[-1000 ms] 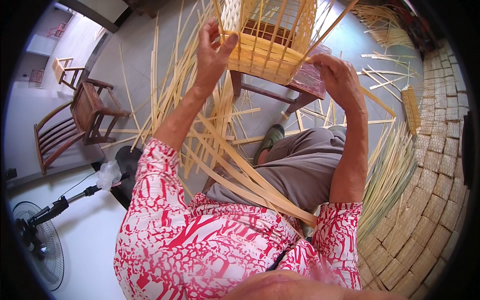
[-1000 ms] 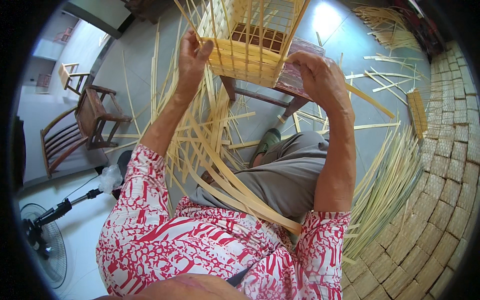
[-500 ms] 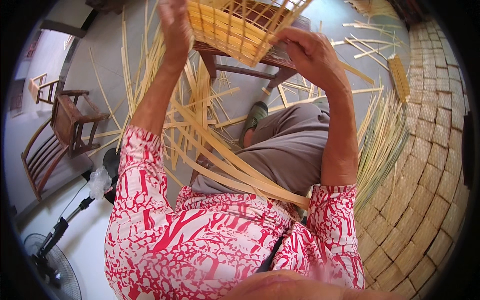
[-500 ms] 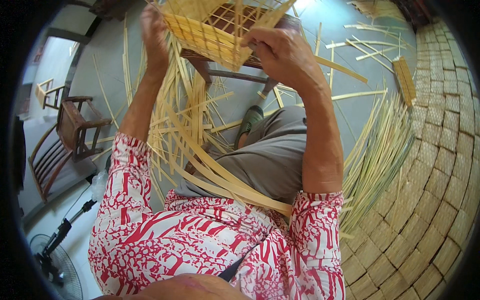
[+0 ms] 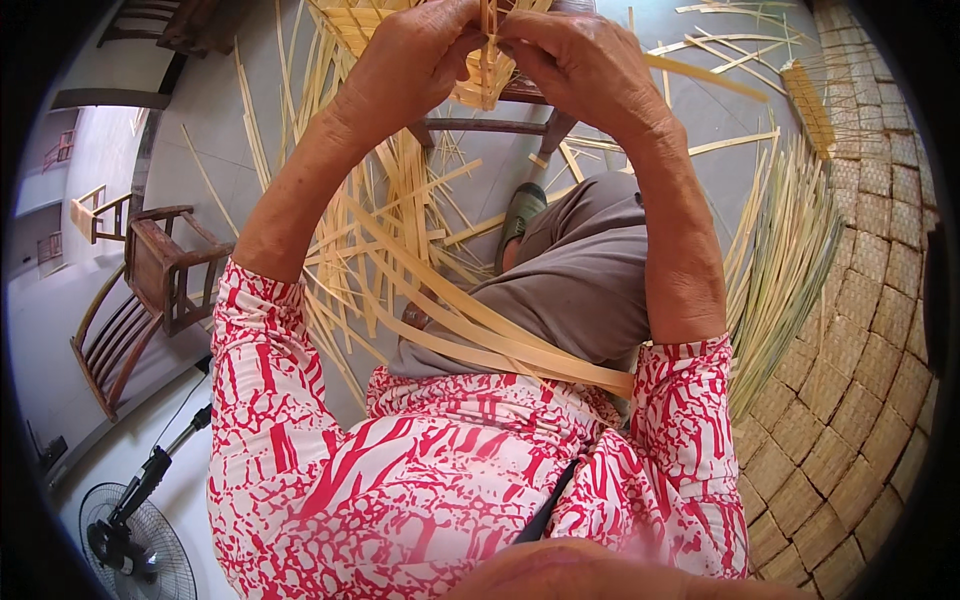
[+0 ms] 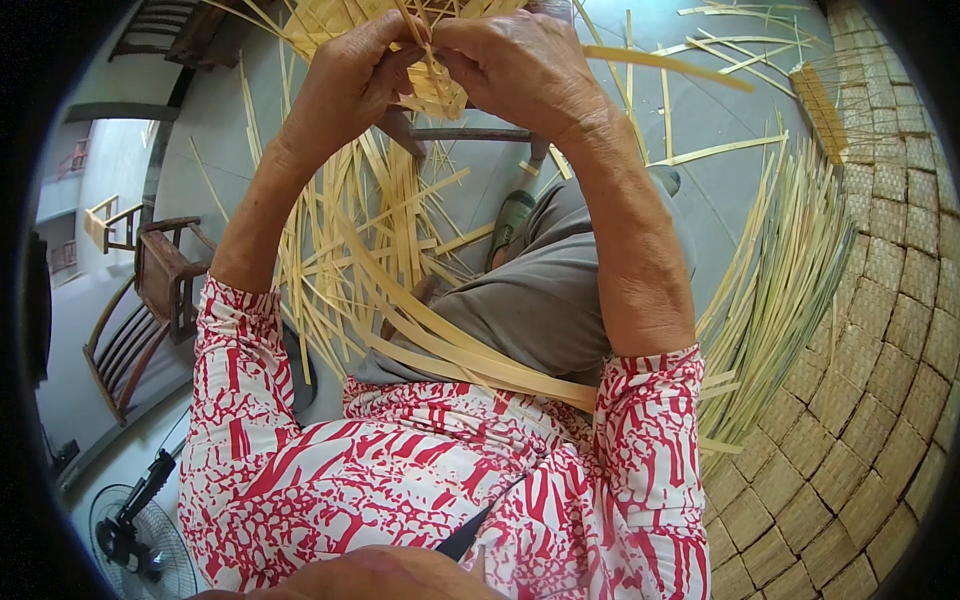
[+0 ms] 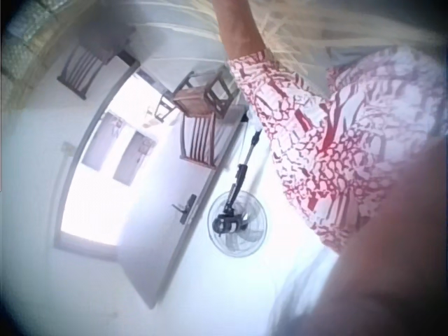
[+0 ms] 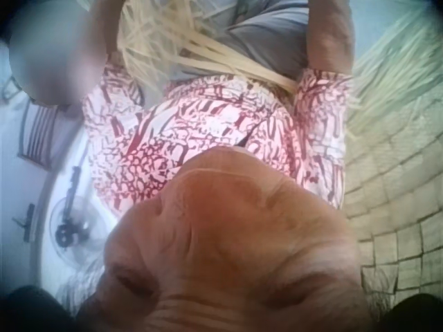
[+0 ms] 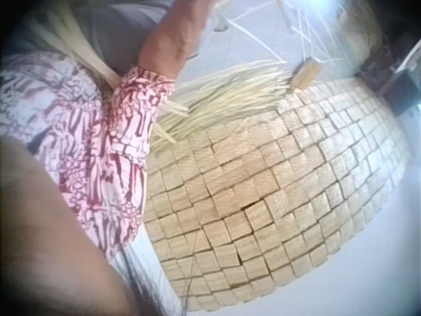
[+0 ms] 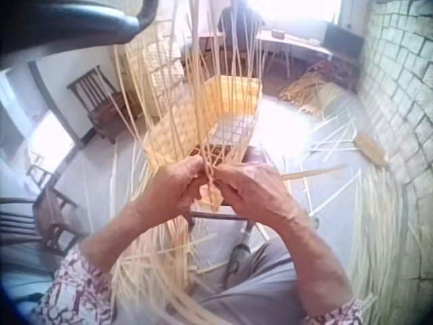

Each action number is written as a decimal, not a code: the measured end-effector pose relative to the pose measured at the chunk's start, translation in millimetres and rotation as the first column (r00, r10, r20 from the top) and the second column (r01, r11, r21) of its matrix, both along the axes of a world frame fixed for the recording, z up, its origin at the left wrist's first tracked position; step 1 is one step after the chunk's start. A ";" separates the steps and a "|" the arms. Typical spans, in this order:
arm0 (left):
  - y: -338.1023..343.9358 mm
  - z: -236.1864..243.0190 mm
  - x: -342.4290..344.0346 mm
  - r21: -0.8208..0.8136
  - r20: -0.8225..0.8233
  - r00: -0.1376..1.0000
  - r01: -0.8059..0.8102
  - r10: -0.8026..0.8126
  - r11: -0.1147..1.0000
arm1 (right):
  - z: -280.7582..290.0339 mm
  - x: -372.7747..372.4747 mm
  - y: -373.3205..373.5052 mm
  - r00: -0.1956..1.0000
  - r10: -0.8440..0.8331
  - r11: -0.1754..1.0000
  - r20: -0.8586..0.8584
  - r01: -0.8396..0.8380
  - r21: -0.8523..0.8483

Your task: The person weaves a basket by hand, interlacing thin strips of bamboo or rattan through a pre-formed frame. The person sits on a chair and works on the basket placed on a small wooden stool, continuously threading and tightening the strips.

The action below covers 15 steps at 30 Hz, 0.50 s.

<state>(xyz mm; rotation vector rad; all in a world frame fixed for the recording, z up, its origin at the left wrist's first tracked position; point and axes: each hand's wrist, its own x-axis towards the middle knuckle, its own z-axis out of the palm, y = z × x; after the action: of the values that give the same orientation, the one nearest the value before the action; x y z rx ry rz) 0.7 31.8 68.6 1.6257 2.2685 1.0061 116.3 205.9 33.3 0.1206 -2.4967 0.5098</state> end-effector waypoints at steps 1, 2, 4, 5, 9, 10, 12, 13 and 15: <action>2.5 5.3 2.2 -0.111 0.040 0.999 -0.028 0.033 0.993 | 5.4 3.3 -0.4 0.999 -0.005 1.000 0.040 0.005 0.005; 0.6 1.8 1.9 -0.041 -0.010 1.000 -0.020 0.019 0.999 | 18.6 7.1 -4.0 0.997 0.002 1.000 0.077 -0.003 0.007; 0.6 -10.0 -1.4 0.097 -0.108 0.994 0.019 -0.009 0.995 | 30.6 7.7 -6.3 0.999 0.046 0.998 -0.021 -0.045 0.039; 1.3 -11.4 -1.2 0.145 -0.117 0.992 0.056 -0.039 0.988 | 28.1 7.5 -6.5 0.999 0.035 0.999 -0.008 -0.034 0.026; 0.9 -19.6 -7.9 0.212 -0.220 0.973 0.124 -0.076 0.969 | 22.6 5.7 -4.8 0.996 0.048 0.999 -0.082 -0.046 0.022; -0.3 -21.7 -9.8 0.199 -0.260 0.963 0.119 -0.064 0.973 | 22.3 5.7 -4.6 0.989 0.066 0.997 -0.130 -0.062 0.034; -1.7 -18.3 -7.7 0.191 -0.239 0.968 0.126 -0.078 0.974 | 16.9 4.1 -3.8 0.994 0.089 0.992 -0.063 -0.094 -0.081; -2.5 -17.2 -7.0 0.187 -0.229 0.970 0.129 -0.084 0.974 | 14.0 3.6 -3.7 0.994 0.104 0.984 -0.030 -0.107 -0.139; -6.9 -16.7 -9.3 0.148 -0.201 0.976 0.118 -0.087 0.982 | 9.2 0.9 -4.4 0.993 0.119 0.975 0.005 -0.116 -0.187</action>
<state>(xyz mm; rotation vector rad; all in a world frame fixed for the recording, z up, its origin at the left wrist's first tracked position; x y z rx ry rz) -8.6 24.8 51.9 1.9652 2.2431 1.0702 117.2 201.5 42.5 0.1915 -2.4529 0.7942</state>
